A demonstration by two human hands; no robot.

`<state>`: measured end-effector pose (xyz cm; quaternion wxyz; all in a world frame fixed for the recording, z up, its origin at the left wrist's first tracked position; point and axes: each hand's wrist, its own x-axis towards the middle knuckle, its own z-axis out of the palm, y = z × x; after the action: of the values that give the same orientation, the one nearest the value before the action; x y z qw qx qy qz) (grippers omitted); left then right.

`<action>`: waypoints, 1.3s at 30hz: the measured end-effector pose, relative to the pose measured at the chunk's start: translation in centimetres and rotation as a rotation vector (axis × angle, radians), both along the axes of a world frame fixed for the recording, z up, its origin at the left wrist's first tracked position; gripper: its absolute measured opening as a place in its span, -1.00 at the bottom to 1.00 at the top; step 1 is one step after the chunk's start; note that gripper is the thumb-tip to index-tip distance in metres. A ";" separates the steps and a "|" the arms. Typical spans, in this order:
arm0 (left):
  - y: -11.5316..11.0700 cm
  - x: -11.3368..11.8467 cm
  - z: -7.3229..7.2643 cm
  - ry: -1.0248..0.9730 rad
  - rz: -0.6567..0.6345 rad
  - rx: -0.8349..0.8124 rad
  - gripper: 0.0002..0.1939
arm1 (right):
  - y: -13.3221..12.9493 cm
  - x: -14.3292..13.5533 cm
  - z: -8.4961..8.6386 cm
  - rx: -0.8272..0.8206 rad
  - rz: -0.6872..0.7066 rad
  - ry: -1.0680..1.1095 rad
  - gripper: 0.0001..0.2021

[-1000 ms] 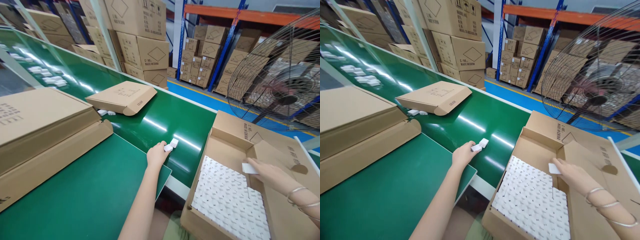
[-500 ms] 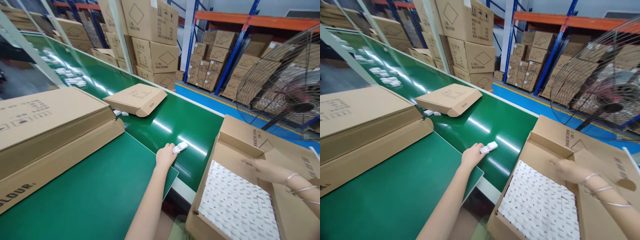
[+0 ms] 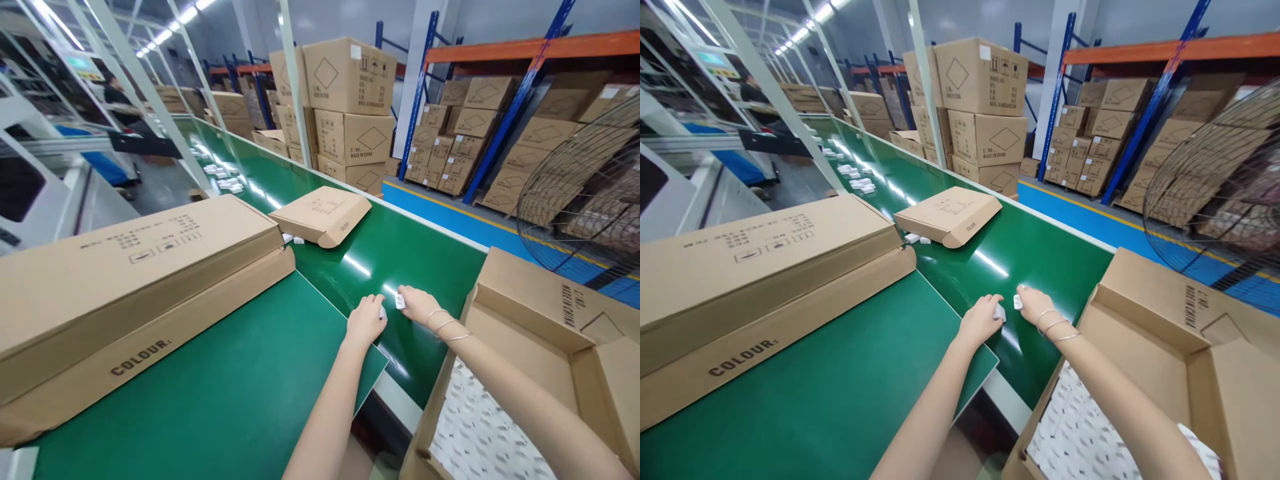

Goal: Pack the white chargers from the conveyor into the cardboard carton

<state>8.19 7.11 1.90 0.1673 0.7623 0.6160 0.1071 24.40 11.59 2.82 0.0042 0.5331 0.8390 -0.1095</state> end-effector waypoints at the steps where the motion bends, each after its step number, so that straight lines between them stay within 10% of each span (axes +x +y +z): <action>1: 0.1 0.0 0.0 -0.009 -0.001 -0.005 -0.56 | 0.1 0.3 0.1 -0.031 0.006 0.034 -0.72; 10: 0.2 -0.4 -0.4 -0.036 0.054 -0.103 -0.47 | -2.4 -0.1 -1.0 -0.124 0.124 0.265 -0.21; 21: 0.4 -0.4 -0.5 -0.144 0.168 -0.039 -0.68 | -3.3 -0.6 0.1 -0.287 -0.174 0.435 -0.74; 30: 0.3 -0.6 -0.5 -0.198 0.174 -0.039 -0.67 | -10.7 2.8 4.7 -1.216 -0.389 1.532 -0.75; 39: 0.1 -0.6 -0.4 -0.194 0.172 -0.043 -0.67 | -15.9 0.9 5.0 -1.248 -0.462 1.671 -0.71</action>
<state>7.62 7.24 1.47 0.2327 0.6888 0.6623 0.1810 25.35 -4.30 7.84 -0.3210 0.3388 0.2500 -0.8484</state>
